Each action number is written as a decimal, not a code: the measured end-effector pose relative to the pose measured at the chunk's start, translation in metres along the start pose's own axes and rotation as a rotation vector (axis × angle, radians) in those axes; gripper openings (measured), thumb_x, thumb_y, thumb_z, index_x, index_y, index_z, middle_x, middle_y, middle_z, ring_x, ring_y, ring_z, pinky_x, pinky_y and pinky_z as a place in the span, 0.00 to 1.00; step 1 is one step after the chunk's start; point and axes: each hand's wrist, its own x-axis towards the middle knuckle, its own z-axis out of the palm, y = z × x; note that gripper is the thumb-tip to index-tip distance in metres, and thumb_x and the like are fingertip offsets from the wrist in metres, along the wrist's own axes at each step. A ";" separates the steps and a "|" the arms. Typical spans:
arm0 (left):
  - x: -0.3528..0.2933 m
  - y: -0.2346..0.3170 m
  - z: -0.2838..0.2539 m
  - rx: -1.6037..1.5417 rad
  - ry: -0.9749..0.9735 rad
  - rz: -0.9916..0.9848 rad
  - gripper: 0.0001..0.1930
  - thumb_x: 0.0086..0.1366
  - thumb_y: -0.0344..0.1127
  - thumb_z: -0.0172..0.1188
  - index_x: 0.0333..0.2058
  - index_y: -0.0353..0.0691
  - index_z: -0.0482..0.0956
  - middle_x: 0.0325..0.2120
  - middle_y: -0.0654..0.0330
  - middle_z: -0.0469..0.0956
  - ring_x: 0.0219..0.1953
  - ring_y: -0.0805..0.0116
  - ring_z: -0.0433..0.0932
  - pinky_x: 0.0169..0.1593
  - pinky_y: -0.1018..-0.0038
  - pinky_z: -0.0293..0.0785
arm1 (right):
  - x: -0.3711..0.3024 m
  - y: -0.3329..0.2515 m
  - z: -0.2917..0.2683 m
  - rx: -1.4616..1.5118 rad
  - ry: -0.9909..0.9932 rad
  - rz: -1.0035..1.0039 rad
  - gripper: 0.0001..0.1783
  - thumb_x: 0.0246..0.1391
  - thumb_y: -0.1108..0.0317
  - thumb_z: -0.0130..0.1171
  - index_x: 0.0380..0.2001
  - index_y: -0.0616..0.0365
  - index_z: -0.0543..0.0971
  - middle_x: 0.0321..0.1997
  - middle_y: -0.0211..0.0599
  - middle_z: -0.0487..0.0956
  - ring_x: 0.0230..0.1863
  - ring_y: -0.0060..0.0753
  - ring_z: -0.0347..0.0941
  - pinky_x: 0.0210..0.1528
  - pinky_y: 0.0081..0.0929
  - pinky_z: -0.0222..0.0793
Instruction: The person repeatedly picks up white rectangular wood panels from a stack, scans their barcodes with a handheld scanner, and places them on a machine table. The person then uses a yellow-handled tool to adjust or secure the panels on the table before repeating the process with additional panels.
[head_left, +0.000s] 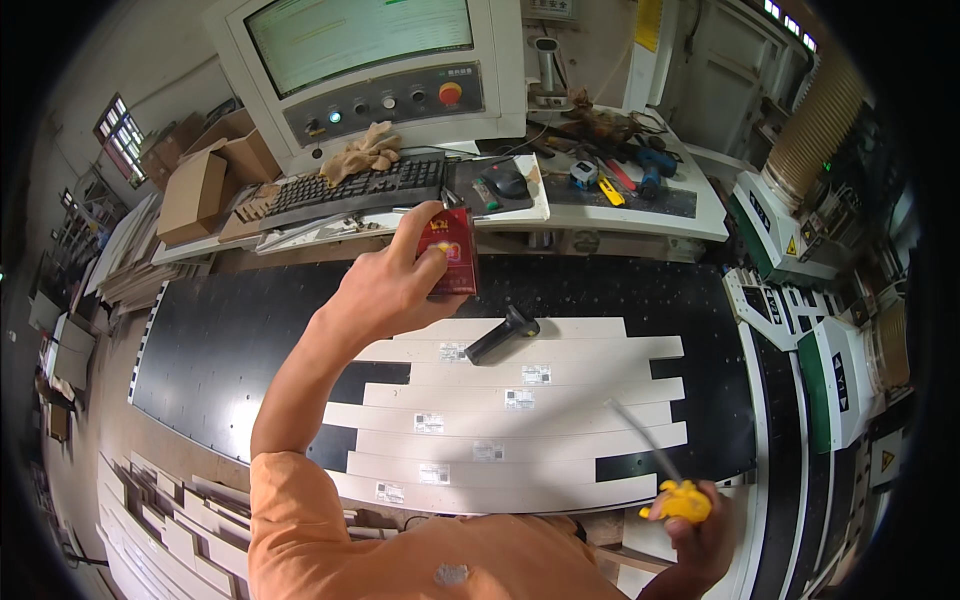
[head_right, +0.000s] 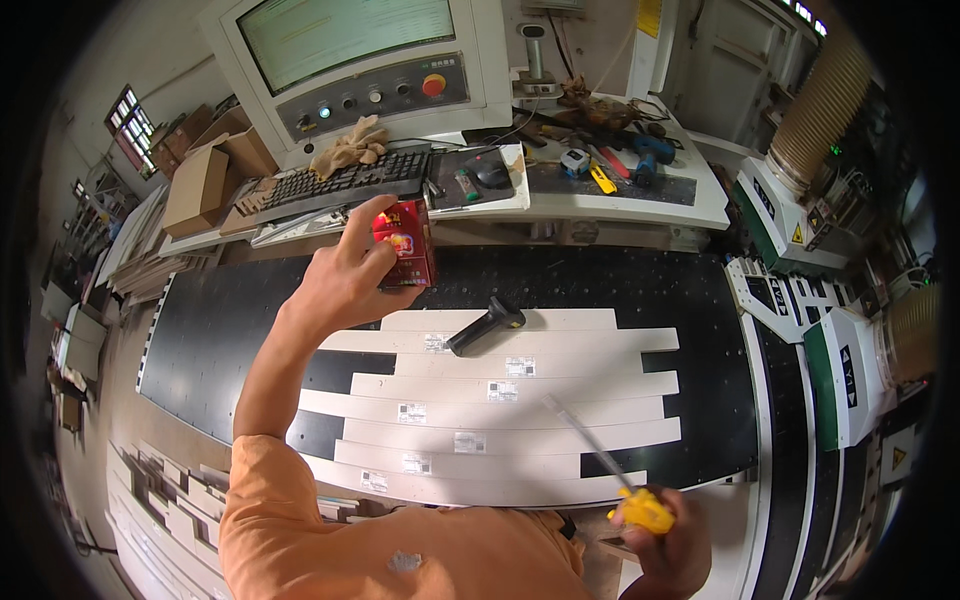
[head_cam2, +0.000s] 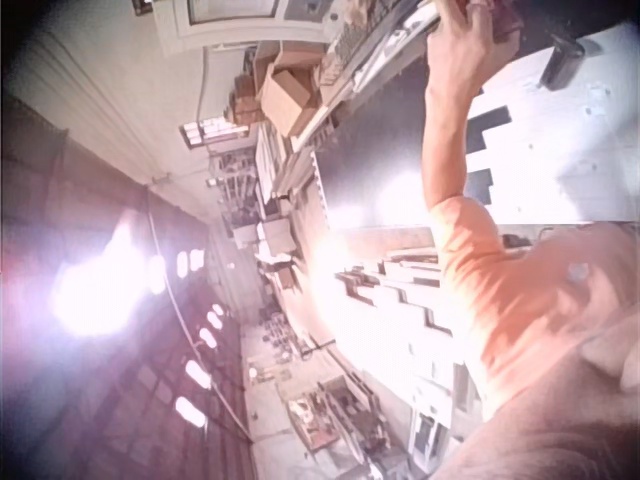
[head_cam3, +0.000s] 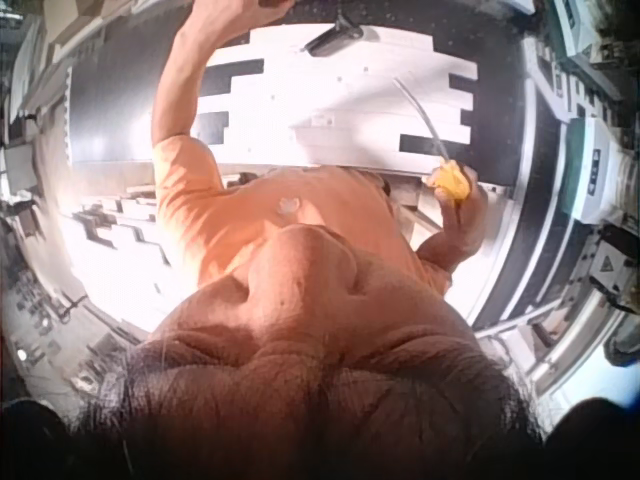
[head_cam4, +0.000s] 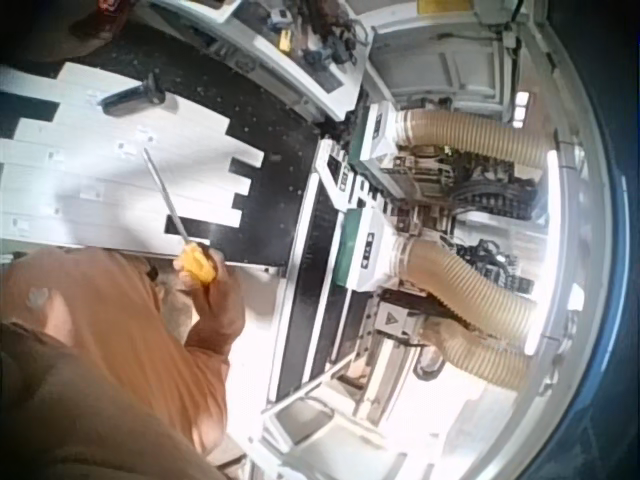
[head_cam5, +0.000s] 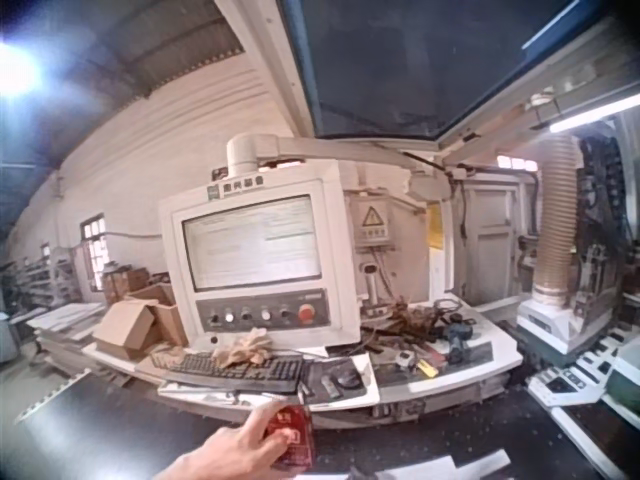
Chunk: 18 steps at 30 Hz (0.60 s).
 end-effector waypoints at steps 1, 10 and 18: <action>-0.005 0.002 0.000 -0.011 0.037 0.026 0.22 0.46 0.41 0.79 0.25 0.35 0.72 0.60 0.44 0.66 0.35 0.54 0.84 0.25 0.64 0.84 | -0.002 0.001 -0.002 -0.033 -0.063 -0.073 0.34 0.60 0.45 0.60 0.49 0.70 0.74 0.32 0.44 0.77 0.29 0.37 0.74 0.40 0.36 0.72; -0.073 0.040 0.032 -0.518 0.016 -0.302 0.22 0.44 0.38 0.79 0.21 0.37 0.70 0.57 0.47 0.70 0.29 0.64 0.81 0.31 0.70 0.80 | 0.014 -0.017 0.004 -0.035 -0.477 0.057 0.23 0.42 0.66 0.69 0.43 0.64 0.80 0.35 0.45 0.80 0.38 0.46 0.78 0.45 0.35 0.74; -0.144 0.032 0.060 -0.547 -0.040 -0.633 0.20 0.48 0.38 0.77 0.22 0.35 0.71 0.53 0.46 0.75 0.38 0.61 0.82 0.42 0.66 0.81 | 0.027 -0.013 0.023 0.176 -0.649 0.143 0.24 0.56 0.62 0.68 0.49 0.70 0.79 0.40 0.51 0.84 0.40 0.46 0.84 0.46 0.33 0.78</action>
